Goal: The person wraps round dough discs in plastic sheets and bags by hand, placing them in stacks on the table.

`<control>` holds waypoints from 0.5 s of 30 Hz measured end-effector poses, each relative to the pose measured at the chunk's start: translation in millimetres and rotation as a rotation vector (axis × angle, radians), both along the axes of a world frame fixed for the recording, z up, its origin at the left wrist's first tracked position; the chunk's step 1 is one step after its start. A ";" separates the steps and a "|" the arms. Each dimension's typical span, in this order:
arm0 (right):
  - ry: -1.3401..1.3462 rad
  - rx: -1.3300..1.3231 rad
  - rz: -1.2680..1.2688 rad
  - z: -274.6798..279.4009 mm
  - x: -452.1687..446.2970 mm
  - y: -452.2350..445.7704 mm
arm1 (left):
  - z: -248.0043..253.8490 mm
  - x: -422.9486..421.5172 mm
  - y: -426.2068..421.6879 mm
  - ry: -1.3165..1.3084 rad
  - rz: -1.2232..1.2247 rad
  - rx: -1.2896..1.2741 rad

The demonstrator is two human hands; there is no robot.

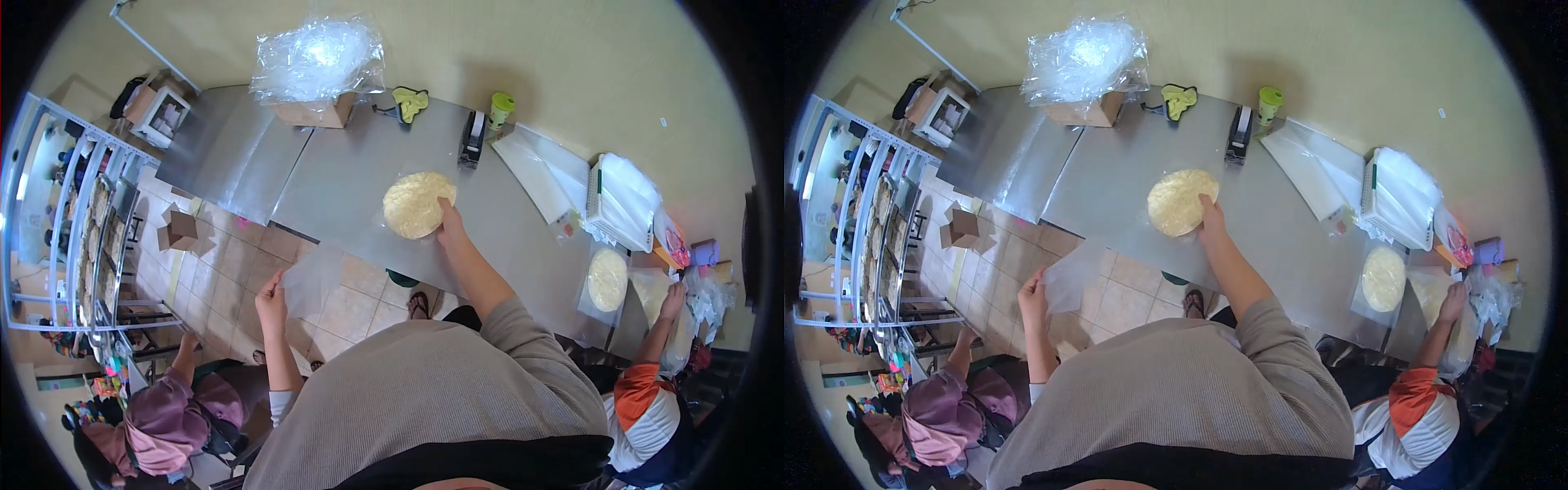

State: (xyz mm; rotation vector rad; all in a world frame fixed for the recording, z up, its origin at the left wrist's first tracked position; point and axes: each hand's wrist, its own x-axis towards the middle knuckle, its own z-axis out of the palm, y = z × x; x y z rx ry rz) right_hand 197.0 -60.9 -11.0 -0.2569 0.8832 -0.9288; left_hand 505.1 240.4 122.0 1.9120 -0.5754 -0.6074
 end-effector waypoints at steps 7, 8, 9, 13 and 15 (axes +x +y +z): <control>-0.147 -0.028 0.183 73.5 -35.8 -34.9 | 58.1 -16.2 -40.8 -0.108 -0.041 -0.085; -0.141 -0.102 0.166 83.5 -47.7 -34.7 | 60.6 -19.5 -50.6 -0.160 -0.073 -0.112; -0.131 -0.179 0.145 92.6 -61.9 -31.4 | 62.7 -24.5 -62.8 -0.210 -0.110 -0.141; -0.548 -0.236 -0.014 163.4 -117.7 9.2 | 56.1 -57.5 -113.5 -0.366 -0.097 -0.397; -0.509 -0.365 -0.175 165.3 -122.9 30.0 | 54.2 -83.2 -136.1 -0.465 -0.236 -0.446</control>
